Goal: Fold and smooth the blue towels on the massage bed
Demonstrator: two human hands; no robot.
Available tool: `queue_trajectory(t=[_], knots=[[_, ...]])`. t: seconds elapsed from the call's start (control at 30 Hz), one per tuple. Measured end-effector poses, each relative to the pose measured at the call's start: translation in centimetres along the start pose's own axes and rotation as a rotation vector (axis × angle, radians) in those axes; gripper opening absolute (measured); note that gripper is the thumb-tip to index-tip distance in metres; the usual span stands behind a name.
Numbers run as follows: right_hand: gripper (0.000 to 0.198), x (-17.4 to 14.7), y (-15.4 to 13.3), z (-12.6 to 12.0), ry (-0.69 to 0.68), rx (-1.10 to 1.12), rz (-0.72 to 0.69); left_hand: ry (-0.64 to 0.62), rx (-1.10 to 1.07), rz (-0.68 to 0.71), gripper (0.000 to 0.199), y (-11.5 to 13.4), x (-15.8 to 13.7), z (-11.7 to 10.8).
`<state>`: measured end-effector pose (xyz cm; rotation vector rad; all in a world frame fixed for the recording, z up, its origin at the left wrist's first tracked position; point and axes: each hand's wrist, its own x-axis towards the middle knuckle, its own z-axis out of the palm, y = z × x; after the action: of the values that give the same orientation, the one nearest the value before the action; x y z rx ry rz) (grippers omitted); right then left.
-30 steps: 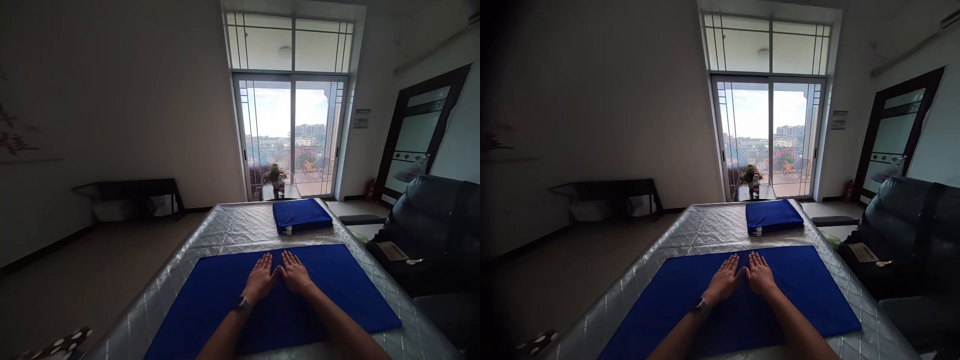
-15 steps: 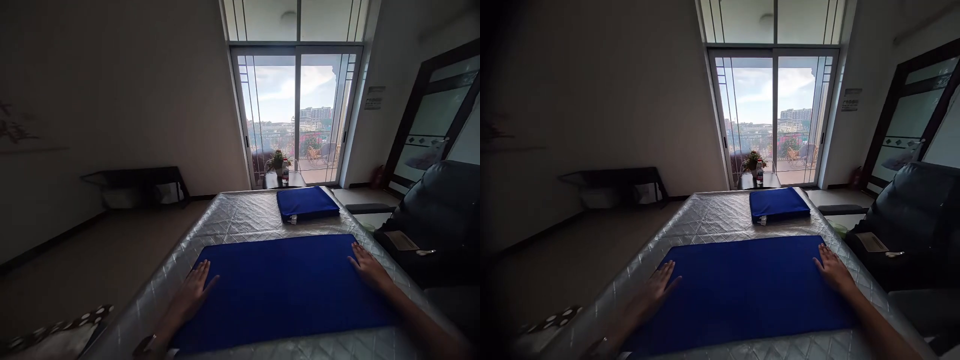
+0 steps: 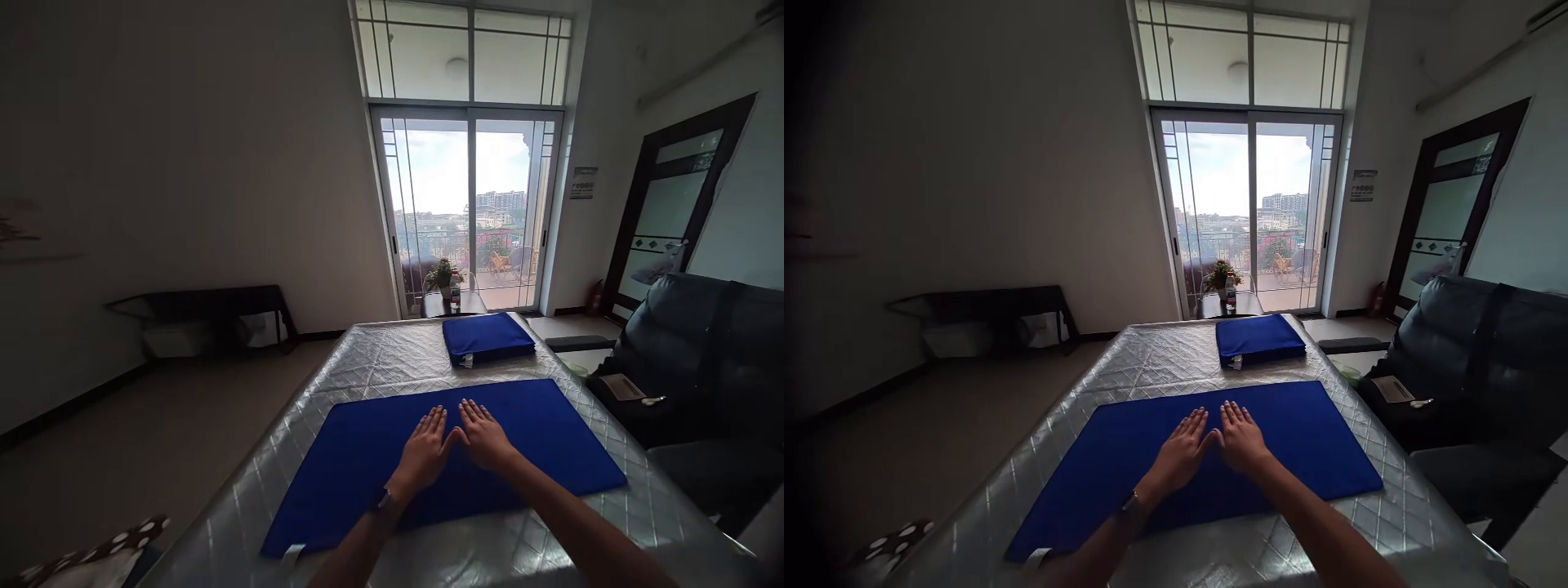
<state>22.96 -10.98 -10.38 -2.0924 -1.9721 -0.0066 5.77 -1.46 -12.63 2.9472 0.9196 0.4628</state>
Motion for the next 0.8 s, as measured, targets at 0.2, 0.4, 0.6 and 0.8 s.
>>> queue_trajectory(t=[0.2, 0.4, 0.6, 0.8], knots=[[0.063, 0.4, -0.7, 3.1, -0.033, 0.037, 0.035, -0.051, -0.04, -0.048, 0.07, 2.2, 1.2, 3.0], [0.066, 0.3, -0.9, 2.6, -0.075, 0.068, 0.047, -0.059, -0.02, -0.028, 0.073, 2.1, 1.0, 2.2], [0.078, -3.7, 4.4, 0.6, -0.1, 0.065, 0.12, -0.163, -0.003, -0.165, 0.077, -3.3, -3.9, -0.1], [0.084, -12.0, 16.5, -1.3, -0.048, -0.057, 0.327, -0.132, 0.071, -0.322, 0.083, -16.0, -13.7, -1.3]])
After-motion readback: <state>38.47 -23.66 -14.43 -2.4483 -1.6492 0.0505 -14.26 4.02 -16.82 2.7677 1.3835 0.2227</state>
